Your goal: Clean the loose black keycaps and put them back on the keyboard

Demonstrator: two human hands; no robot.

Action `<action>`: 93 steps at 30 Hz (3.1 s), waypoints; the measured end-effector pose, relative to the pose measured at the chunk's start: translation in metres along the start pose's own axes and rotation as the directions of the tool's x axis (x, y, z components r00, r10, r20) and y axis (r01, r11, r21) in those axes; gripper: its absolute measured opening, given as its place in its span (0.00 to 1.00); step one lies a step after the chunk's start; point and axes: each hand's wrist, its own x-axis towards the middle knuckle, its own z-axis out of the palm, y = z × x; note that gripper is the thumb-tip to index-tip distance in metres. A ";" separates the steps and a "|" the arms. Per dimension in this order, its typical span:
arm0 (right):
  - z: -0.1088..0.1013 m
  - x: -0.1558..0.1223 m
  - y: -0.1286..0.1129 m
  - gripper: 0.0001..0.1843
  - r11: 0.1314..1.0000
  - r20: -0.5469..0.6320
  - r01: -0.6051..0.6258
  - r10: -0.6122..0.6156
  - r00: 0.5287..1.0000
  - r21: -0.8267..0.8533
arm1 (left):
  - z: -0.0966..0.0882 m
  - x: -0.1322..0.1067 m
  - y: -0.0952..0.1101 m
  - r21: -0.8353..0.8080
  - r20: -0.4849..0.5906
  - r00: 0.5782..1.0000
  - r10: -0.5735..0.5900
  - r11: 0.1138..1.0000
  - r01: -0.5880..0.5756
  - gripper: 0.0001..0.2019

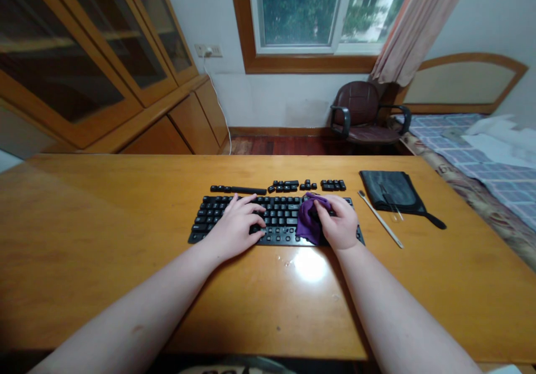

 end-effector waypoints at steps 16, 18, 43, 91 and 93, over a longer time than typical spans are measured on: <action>-0.001 0.000 -0.001 0.07 1.000 0.004 -0.007 0.008 1.000 -0.023 | -0.003 0.001 0.001 0.030 0.032 0.999 0.000 1.000 -0.001 0.03; -0.001 0.001 -0.001 0.07 0.999 0.001 0.009 -0.009 1.000 -0.032 | -0.003 0.001 0.002 0.036 0.036 0.999 0.004 0.999 -0.005 0.03; -0.001 0.001 -0.002 0.07 0.999 0.013 -0.002 0.003 1.000 -0.033 | -0.002 -0.002 0.007 0.083 0.057 0.998 0.021 0.996 -0.025 0.04; -0.001 -0.001 0.004 0.07 0.998 0.026 -0.053 0.053 0.998 -0.016 | -0.008 0.001 -0.001 0.071 0.139 0.990 0.019 0.997 -0.029 0.08; -0.001 -0.001 0.003 0.06 0.999 0.019 -0.047 0.048 0.999 -0.020 | -0.006 0.002 -0.002 0.073 0.142 0.989 0.033 0.996 -0.044 0.08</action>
